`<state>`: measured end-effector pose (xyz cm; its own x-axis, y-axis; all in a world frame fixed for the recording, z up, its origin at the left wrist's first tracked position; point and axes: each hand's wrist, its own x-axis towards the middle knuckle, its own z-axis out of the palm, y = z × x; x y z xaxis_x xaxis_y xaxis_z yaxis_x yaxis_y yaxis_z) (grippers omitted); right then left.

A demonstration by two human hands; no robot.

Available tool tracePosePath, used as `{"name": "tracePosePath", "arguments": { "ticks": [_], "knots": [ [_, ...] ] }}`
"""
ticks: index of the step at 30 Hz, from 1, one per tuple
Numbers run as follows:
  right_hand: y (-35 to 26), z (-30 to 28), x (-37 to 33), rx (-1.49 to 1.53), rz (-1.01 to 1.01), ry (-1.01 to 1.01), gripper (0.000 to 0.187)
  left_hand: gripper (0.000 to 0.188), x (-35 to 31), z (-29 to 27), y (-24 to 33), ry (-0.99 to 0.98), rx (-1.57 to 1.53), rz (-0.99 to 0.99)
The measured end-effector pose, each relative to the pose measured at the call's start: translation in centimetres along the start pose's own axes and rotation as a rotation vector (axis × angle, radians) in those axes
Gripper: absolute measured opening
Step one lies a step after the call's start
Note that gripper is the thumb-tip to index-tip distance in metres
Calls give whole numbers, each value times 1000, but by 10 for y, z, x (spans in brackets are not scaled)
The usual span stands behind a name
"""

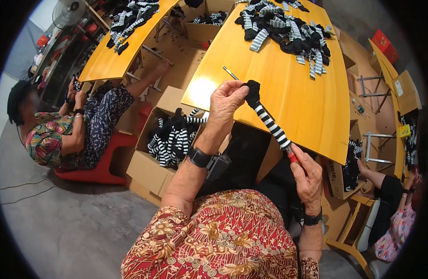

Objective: The person sits at a table and uses a red-handled screwdriver to stuff black and white striped socks. They repeatedly pick up a sock, insert the tool to push the fabric inward, and then place the sock into a cardboard box.

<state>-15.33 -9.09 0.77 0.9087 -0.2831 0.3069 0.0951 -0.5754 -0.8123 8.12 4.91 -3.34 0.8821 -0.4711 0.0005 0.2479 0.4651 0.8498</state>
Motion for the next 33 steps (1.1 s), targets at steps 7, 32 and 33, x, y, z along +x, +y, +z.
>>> {"name": "tracePosePath", "arguments": {
  "ticks": [7, 32, 33],
  "knots": [
    [10, 28, -16, 181, 163, 111, 34, 12, -3, 13, -6, 102, 31, 168],
    [8, 30, 0, 30, -95, 239, 36, 22, 1, 35, 25, -39, 47, 120],
    [11, 31, -3, 25, -125, 261, 35, 25, -5, 38, 27, -29, 135, 123]
  ]
}}
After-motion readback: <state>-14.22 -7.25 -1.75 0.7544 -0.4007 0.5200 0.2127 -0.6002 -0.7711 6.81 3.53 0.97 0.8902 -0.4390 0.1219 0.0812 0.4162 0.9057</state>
